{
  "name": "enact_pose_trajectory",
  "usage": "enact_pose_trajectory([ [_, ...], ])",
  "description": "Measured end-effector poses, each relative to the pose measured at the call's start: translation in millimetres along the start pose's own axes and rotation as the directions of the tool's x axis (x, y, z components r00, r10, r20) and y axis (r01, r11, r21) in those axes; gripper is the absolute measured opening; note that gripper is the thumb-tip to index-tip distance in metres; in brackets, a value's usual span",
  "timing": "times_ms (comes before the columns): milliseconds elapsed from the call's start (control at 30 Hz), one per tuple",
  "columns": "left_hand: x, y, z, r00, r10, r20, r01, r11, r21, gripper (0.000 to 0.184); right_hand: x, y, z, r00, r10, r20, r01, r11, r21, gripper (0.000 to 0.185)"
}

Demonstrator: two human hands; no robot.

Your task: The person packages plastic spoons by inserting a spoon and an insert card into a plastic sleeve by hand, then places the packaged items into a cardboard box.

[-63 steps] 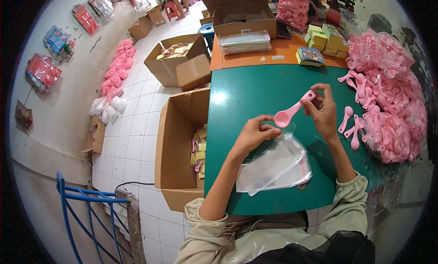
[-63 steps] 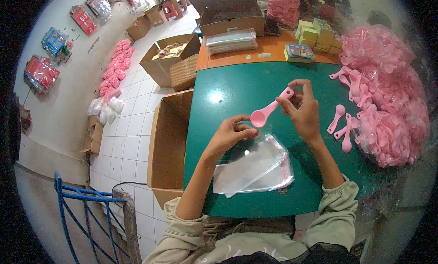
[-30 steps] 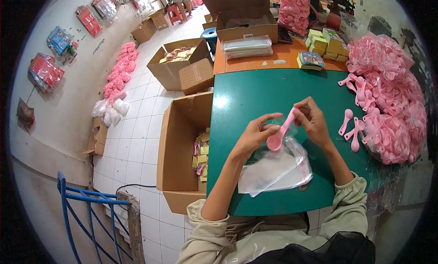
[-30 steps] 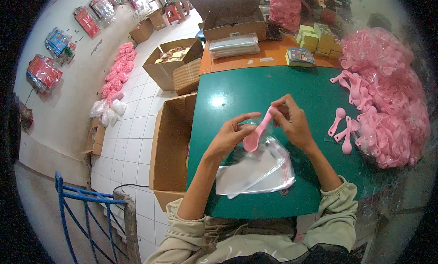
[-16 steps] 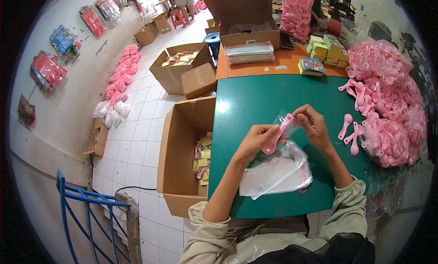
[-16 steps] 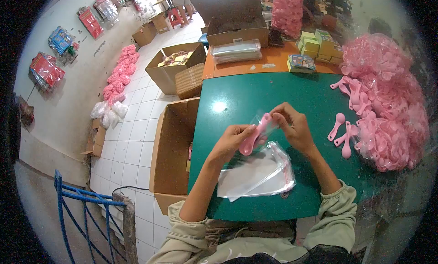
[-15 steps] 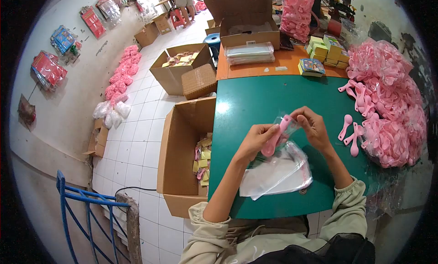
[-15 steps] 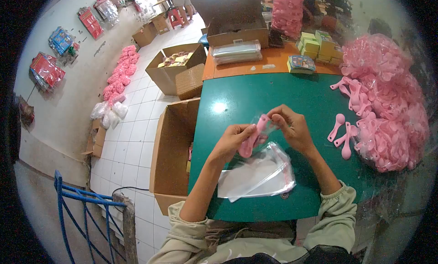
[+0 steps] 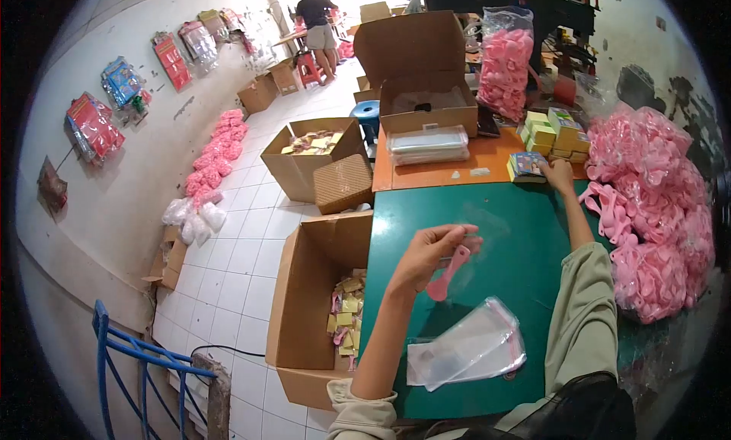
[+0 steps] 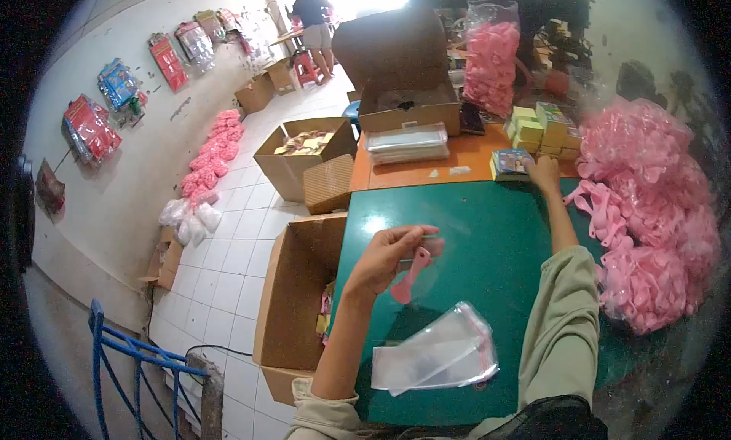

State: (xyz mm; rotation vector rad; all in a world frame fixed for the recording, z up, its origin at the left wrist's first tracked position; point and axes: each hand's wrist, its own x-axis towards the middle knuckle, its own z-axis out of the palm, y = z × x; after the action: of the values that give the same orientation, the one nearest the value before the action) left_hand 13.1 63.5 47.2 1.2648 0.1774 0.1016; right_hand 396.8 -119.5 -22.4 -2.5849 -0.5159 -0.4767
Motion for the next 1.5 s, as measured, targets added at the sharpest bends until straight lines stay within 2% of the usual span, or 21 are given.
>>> enact_pose_trajectory([
  [67, -0.6, -1.1, -3.4, 0.997, -0.008, 0.076, 0.007, 1.0, 0.011, 0.035, -2.1, 9.8, 9.9, 1.0, -0.001, 0.007, 0.001, 1.0, -0.02, 0.028],
  [167, 0.9, -4.2, -8.4, 0.994, -0.018, 0.103, 0.015, 1.0, 0.023, 0.034, -11.4, 7.0, 10.4, 0.946, -0.055, -0.319, 0.052, 0.998, -0.018, 0.022],
  [200, 1.3, -6.3, -8.7, 0.996, -0.031, 0.089, 0.028, 0.999, 0.03, 0.035, -20.4, -1.2, -0.9, 0.969, -0.032, -0.244, 0.071, 0.985, 0.154, 0.019],
  [267, 2.7, -9.3, -8.9, 0.997, -0.051, 0.062, 0.048, 0.998, 0.042, 0.035, -42.3, -36.7, -41.0, 0.996, -0.023, -0.088, 0.062, 0.874, 0.482, 0.015],
  [333, 3.6, -10.0, -8.1, 0.996, -0.053, 0.067, 0.047, 0.995, 0.084, 0.035, -72.4, -63.0, -74.2, 0.962, -0.227, 0.149, 0.026, 0.623, 0.782, 0.012],
  [400, 5.0, -13.0, -8.0, 0.996, -0.048, 0.072, 0.04, 0.994, 0.103, 0.035, -117.9, -97.9, -114.2, 0.907, -0.376, 0.191, 0.006, 0.464, 0.886, 0.02],
  [467, 8.2, -18.4, -7.4, 0.996, -0.038, 0.084, 0.029, 0.994, 0.101, 0.033, -150.9, -114.2, -139.2, 0.857, -0.456, 0.239, 0.014, 0.485, 0.874, 0.018],
  [567, 5.3, -14.3, -0.6, 0.991, -0.129, 0.028, 0.121, 0.971, 0.205, 0.034, -177.8, -132.9, -166.1, 0.841, -0.431, 0.327, 0.005, 0.61, 0.792, 0.015],
  [667, 5.0, -12.5, 1.8, 0.99, -0.133, 0.057, 0.112, 0.955, 0.276, 0.032, -179.5, -133.6, -173.6, 0.85, -0.47, 0.24, 0.175, 0.681, 0.711, 0.014],
  [767, 1.1, -11.4, 7.3, 0.997, -0.056, 0.061, 0.048, 0.99, 0.131, 0.032, -179.0, -132.5, -176.8, 0.844, -0.515, 0.15, 0.27, 0.65, 0.71, 0.015],
  [867, -0.6, -5.9, 6.2, 0.994, -0.035, 0.1, 0.008, 0.965, 0.262, 0.033, -181.7, -136.3, -179.1, 0.838, -0.526, 0.142, 0.283, 0.643, 0.711, 0.014],
  [967, 3.4, -9.4, 2.0, 0.985, -0.095, 0.147, 0.038, 0.935, 0.351, 0.035, -185.2, -144.0, -183.6, 0.832, -0.517, 0.201, 0.239, 0.66, 0.712, 0.011],
  [1067, -0.4, -5.5, 3.7, 0.989, -0.038, 0.142, -0.01, 0.946, 0.323, 0.036, -180.0, -137.3, -185.8, 0.778, -0.567, 0.27, 0.216, 0.645, 0.733, 0.009],
  [1167, 0.2, -7.4, 1.6, 0.988, -0.009, 0.153, -0.025, 0.975, 0.221, 0.035, -178.9, -136.3, -189.9, 0.787, -0.552, 0.276, 0.179, 0.632, 0.754, 0.008],
  [1367, 2.4, -8.7, 6.9, 0.973, -0.023, 0.228, -0.057, 0.94, 0.337, 0.035, -184.8, -144.6, -182.9, 0.754, -0.57, 0.328, 0.164, 0.646, 0.745, 0.01],
  [1467, 5.9, -17.7, 13.8, 0.954, 0.063, 0.294, -0.111, 0.983, 0.148, 0.034, -188.9, -146.2, -176.2, 0.681, -0.641, 0.353, 0.21, 0.633, 0.745, 0.011],
  [1500, 4.1, -13.9, 16.2, 0.959, 0.03, 0.282, -0.093, 0.973, 0.213, 0.034, -190.8, -150.8, -179.7, 0.637, -0.594, 0.491, 0.091, 0.69, 0.718, 0.014],
])
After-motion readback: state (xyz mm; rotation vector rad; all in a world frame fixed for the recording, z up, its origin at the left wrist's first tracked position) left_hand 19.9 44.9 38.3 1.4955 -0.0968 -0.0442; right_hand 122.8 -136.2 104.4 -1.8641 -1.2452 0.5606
